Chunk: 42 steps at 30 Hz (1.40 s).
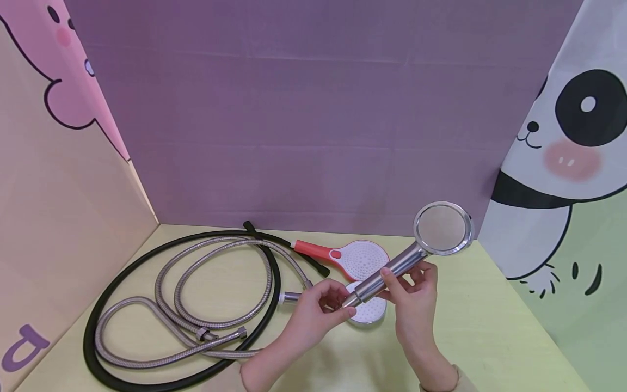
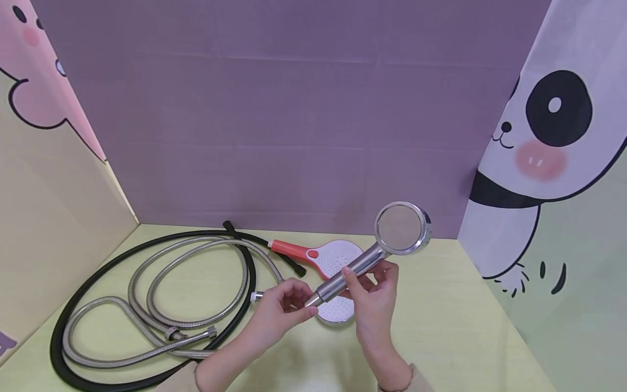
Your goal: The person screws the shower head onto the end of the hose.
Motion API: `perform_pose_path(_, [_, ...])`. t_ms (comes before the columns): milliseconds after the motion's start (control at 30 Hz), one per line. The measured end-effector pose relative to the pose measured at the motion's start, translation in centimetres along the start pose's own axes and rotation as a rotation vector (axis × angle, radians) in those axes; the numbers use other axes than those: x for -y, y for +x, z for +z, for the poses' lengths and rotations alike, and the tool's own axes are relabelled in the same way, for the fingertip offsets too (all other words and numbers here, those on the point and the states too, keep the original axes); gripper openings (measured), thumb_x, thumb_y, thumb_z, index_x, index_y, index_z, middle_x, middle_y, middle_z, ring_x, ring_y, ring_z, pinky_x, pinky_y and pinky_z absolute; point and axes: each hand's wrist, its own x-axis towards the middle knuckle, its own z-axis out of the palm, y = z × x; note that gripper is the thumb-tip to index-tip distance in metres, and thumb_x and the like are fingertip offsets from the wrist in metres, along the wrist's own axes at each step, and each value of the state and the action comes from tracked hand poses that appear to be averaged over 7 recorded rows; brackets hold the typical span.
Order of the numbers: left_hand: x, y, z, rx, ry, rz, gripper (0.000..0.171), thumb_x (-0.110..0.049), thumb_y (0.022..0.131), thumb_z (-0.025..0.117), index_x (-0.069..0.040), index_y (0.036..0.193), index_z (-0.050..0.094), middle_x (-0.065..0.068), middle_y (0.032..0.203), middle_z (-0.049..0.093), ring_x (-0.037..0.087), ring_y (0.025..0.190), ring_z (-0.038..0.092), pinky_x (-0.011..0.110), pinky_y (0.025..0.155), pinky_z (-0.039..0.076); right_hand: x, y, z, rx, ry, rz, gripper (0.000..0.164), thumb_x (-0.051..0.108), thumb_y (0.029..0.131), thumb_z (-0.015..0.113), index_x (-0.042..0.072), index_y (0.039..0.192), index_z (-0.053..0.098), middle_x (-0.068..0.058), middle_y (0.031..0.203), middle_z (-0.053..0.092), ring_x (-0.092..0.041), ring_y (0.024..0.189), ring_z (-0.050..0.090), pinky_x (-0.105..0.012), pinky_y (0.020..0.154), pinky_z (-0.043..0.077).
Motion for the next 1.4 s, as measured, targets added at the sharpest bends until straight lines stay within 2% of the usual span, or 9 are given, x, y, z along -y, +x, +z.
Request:
perform_pose_path(200, [0.0, 0.0, 0.0, -0.008, 0.003, -0.002, 0.025, -0.012, 0.076, 0.078, -0.008, 0.095, 0.063, 0.002, 0.084, 0.063, 0.012, 0.075, 0.058, 0.024, 0.068, 0.051, 0.0, 0.0, 0.1, -0.011, -0.027, 0.011, 0.042, -0.006, 0.082, 0.067, 0.012, 0.108, 0.040, -0.005, 0.092, 0.057, -0.012, 0.068, 0.066, -0.035, 0.059, 0.056])
perform_pose_path(500, [-0.3, 0.0, -0.1, -0.002, 0.037, 0.006, 0.028, -0.016, 0.076, 0.078, -0.008, 0.098, 0.064, 0.004, 0.087, 0.064, 0.012, 0.075, 0.058, 0.022, 0.066, 0.049, 0.0, 0.0, 0.1, -0.026, 0.003, 0.031, 0.042, -0.007, 0.082, 0.066, 0.012, 0.108, 0.039, -0.004, 0.092, 0.056, -0.012, 0.067, 0.066, -0.034, 0.057, 0.056])
perform_pose_path(767, [0.2, -0.1, -0.6, 0.072, 0.138, 0.008, 0.024, -0.028, 0.084, 0.071, -0.011, 0.100, 0.066, -0.002, 0.089, 0.065, 0.011, 0.078, 0.057, 0.023, 0.065, 0.047, 0.1, 0.1, 0.1, -0.035, 0.027, 0.033, 0.042, -0.009, 0.081, 0.067, 0.012, 0.106, 0.040, -0.003, 0.090, 0.057, -0.012, 0.067, 0.065, -0.034, 0.057, 0.056])
perform_pose_path(933, [0.2, -0.3, -1.0, 0.115, 0.170, 0.013, 0.023, -0.030, 0.088, 0.066, -0.011, 0.102, 0.066, -0.003, 0.088, 0.065, 0.010, 0.079, 0.057, 0.023, 0.067, 0.046, 0.1, 0.2, -0.1, -0.038, 0.019, 0.037, 0.042, -0.009, 0.081, 0.067, 0.012, 0.106, 0.041, -0.004, 0.090, 0.057, -0.013, 0.067, 0.066, -0.035, 0.057, 0.056])
perform_pose_path(1233, [0.4, -0.3, -1.1, 0.154, 0.134, 0.030, 0.021, -0.027, 0.094, 0.058, -0.011, 0.102, 0.069, 0.000, 0.083, 0.066, 0.006, 0.075, 0.056, 0.022, 0.065, 0.044, 0.3, 0.0, -0.2, -0.033, 0.029, 0.037, 0.041, -0.010, 0.081, 0.066, 0.011, 0.106, 0.040, -0.004, 0.089, 0.057, -0.013, 0.067, 0.067, -0.034, 0.056, 0.056])
perform_pose_path(1400, [0.6, -0.3, -1.1, 0.142, 0.118, 0.048, 0.018, -0.024, 0.093, 0.059, -0.010, 0.100, 0.069, 0.003, 0.087, 0.069, 0.006, 0.075, 0.056, 0.021, 0.065, 0.045, 0.3, 0.0, -0.1, -0.032, 0.034, 0.035, 0.041, -0.011, 0.081, 0.065, 0.011, 0.105, 0.040, -0.004, 0.089, 0.057, -0.013, 0.067, 0.067, -0.034, 0.056, 0.056])
